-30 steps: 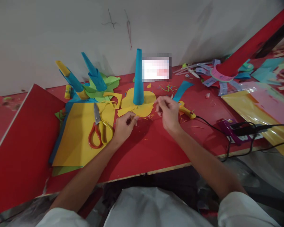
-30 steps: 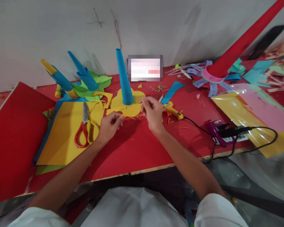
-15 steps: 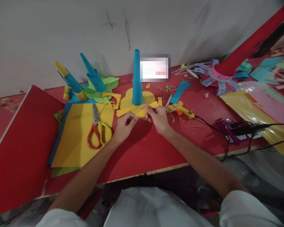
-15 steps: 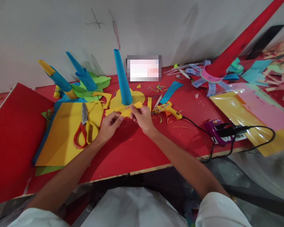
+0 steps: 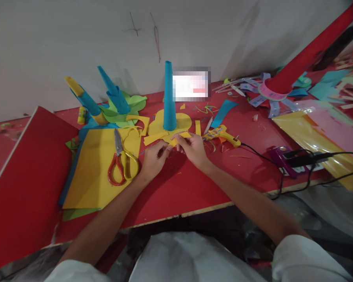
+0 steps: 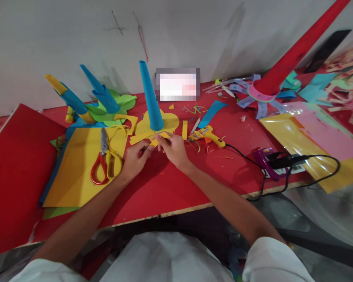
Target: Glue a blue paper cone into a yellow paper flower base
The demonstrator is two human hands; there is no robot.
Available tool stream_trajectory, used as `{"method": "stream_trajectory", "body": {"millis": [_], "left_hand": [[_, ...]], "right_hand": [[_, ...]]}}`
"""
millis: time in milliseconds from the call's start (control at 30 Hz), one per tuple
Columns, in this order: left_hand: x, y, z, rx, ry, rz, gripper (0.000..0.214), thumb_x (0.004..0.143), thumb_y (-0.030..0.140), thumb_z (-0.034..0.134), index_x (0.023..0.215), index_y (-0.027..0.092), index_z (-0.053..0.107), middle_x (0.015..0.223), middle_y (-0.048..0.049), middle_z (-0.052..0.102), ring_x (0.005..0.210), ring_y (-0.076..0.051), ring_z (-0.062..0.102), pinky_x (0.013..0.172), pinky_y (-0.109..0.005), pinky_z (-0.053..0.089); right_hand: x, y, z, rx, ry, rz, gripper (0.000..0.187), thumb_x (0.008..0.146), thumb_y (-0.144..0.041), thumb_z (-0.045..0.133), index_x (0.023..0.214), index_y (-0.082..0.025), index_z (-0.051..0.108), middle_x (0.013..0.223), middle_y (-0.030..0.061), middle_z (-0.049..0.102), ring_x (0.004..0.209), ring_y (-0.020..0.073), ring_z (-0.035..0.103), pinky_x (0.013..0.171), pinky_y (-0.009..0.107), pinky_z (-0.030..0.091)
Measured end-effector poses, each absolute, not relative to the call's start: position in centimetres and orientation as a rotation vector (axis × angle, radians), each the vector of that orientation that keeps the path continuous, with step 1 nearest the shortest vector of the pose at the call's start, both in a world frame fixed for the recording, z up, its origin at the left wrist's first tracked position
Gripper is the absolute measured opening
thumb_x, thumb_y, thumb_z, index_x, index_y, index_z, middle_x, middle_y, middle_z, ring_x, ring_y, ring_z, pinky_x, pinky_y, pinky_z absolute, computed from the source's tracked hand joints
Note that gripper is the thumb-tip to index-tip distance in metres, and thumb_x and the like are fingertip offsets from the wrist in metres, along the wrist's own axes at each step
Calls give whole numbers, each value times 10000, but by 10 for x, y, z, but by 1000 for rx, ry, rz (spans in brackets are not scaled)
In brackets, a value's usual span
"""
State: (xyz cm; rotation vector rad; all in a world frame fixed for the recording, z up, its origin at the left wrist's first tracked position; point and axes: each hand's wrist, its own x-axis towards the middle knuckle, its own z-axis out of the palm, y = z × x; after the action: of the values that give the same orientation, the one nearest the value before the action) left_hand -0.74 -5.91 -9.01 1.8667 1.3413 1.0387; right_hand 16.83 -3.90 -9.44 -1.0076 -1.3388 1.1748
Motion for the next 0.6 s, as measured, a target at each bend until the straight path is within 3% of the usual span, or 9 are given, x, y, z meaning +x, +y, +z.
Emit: {"method": "stream_trajectory", "body": {"millis": [333,600], "left_hand": [[-12,-55,-91,1921,1361,1012,436,998,516,577,697,209,502,614,35,492,591,-130,417,608,-283,351],[-16,-55,-80,1998,1288,978,433,1005,520,577,715,204,523,626,33,463,596,-128,399,600,-281,330]], "right_hand": [[171,-37,-92,-1041,-1266,1093,622,865,-834,631,696,-242,547,513,-33,586,460,110,521,488,256,428],[175,-38,-88,-1024,-1282,1035,600,916,-775,634,661,-238,556,509,-27,575,461,115,496,508,277,407]]}}
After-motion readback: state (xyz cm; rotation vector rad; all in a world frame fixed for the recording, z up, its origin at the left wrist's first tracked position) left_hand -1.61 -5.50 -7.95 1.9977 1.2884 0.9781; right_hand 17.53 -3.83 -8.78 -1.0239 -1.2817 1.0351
